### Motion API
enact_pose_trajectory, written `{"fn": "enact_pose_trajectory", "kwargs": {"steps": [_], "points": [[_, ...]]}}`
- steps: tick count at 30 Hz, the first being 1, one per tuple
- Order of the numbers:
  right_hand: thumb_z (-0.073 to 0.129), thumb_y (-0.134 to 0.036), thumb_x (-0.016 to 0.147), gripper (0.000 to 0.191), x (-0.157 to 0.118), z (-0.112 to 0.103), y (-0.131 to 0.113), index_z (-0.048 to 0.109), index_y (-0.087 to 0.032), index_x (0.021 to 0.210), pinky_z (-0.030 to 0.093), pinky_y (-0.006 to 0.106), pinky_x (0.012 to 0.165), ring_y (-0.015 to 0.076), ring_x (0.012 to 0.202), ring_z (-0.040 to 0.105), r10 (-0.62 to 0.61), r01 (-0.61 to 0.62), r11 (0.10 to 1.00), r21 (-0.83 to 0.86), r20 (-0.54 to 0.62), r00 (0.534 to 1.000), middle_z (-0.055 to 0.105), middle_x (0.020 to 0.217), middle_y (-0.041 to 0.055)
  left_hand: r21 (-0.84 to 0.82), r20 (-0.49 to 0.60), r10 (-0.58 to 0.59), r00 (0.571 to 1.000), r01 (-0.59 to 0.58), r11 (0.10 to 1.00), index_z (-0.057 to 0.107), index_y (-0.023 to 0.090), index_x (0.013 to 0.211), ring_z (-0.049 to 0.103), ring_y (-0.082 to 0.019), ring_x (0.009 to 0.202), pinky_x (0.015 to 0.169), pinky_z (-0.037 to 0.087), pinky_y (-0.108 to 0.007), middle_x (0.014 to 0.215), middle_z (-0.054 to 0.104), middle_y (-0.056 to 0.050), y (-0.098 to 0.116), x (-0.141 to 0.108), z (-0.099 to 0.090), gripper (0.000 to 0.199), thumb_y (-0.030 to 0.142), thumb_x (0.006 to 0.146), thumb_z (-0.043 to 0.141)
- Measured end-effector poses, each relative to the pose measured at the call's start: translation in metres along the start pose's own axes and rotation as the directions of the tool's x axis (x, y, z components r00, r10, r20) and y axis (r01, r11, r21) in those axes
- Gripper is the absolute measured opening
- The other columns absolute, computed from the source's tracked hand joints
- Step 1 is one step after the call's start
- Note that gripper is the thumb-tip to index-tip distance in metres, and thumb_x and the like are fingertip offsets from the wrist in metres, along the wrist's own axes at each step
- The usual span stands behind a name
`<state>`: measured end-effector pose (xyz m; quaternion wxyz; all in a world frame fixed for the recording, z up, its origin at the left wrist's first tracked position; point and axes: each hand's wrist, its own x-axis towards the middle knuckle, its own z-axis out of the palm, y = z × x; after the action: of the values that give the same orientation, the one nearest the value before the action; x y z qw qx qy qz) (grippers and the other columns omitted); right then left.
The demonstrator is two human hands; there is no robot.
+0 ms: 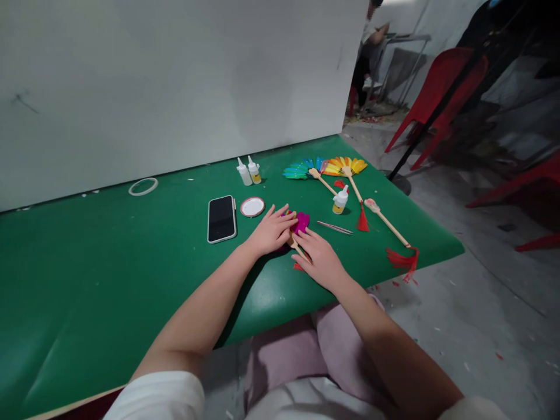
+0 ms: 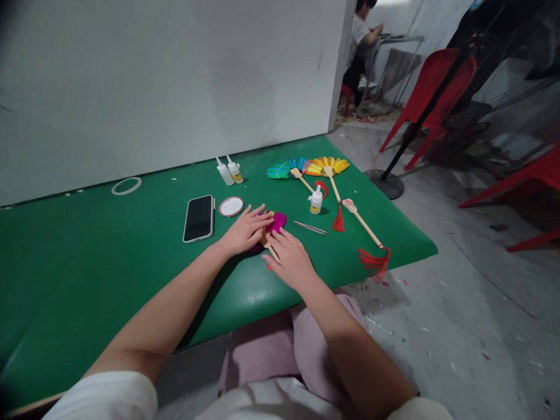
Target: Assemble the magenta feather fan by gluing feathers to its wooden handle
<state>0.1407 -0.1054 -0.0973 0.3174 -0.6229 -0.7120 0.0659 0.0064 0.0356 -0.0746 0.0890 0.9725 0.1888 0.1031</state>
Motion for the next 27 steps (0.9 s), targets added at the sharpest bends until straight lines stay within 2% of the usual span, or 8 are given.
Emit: {"fn": "enact_pose_trajectory", "kwargs": {"steps": [4, 14, 20, 23, 27], "points": [[0.047, -0.040, 0.085, 0.049, 0.001, -0.003, -0.003, 0.051, -0.011, 0.124, 0.035, 0.045, 0.102, 0.0267, 0.126, 0.037, 0.023, -0.022, 0.999, -0.023, 0.073, 0.997, 0.053, 0.127, 0.0115, 0.011, 0.013, 0.015, 1.000, -0.015, 1.000, 0.054, 0.019, 0.121, 0.027, -0.023, 0.133, 0.109, 0.013, -0.052, 0.132, 0.048, -0.005, 0.005, -0.001, 0.001, 0.041, 0.021, 0.085, 0.034], [0.048, -0.042, 0.083, 0.046, -0.001, 0.001, -0.002, 0.055, -0.014, 0.119, 0.034, 0.045, 0.101, 0.0263, 0.124, 0.040, 0.002, 0.001, 0.999, -0.051, 0.051, 0.999, 0.054, 0.126, 0.0105, 0.052, 0.009, -0.018, 1.000, 0.018, 0.998, 0.056, 0.022, 0.119, 0.027, -0.025, 0.132, 0.107, 0.014, -0.054, 0.134, 0.046, -0.007, 0.007, 0.002, 0.006, 0.039, 0.024, 0.086, 0.035], [0.050, -0.035, 0.083, 0.041, -0.003, 0.003, -0.002, 0.053, -0.016, 0.119, 0.031, 0.045, 0.103, 0.0222, 0.120, 0.046, -0.002, 0.004, 0.999, -0.054, 0.046, 0.999, 0.053, 0.127, 0.0120, 0.032, -0.003, -0.026, 1.000, 0.026, 0.999, 0.056, 0.023, 0.119, 0.027, -0.025, 0.132, 0.107, 0.015, -0.054, 0.136, 0.044, -0.008, 0.010, 0.005, 0.007, 0.038, 0.025, 0.086, 0.036], [0.050, -0.034, 0.083, 0.040, -0.003, 0.002, -0.004, 0.053, -0.017, 0.119, 0.031, 0.045, 0.103, 0.0217, 0.120, 0.046, -0.004, 0.006, 0.998, -0.059, 0.046, 0.999, 0.053, 0.127, 0.0119, 0.050, -0.024, -0.066, 0.998, 0.067, 0.996, 0.054, 0.023, 0.121, 0.025, -0.026, 0.133, 0.107, 0.015, -0.054, 0.137, 0.043, -0.008, 0.009, 0.007, 0.007, 0.039, 0.028, 0.087, 0.035], [0.050, -0.032, 0.083, 0.039, -0.002, 0.001, -0.005, 0.054, -0.017, 0.118, 0.031, 0.046, 0.103, 0.0219, 0.119, 0.046, 0.000, 0.004, 0.998, -0.060, 0.065, 0.998, 0.053, 0.127, 0.0112, 0.071, 0.010, -0.103, 0.995, 0.102, 0.992, 0.056, 0.024, 0.119, 0.024, -0.028, 0.133, 0.106, 0.015, -0.055, 0.137, 0.042, -0.009, 0.011, 0.015, 0.010, 0.039, 0.030, 0.088, 0.032]]}}
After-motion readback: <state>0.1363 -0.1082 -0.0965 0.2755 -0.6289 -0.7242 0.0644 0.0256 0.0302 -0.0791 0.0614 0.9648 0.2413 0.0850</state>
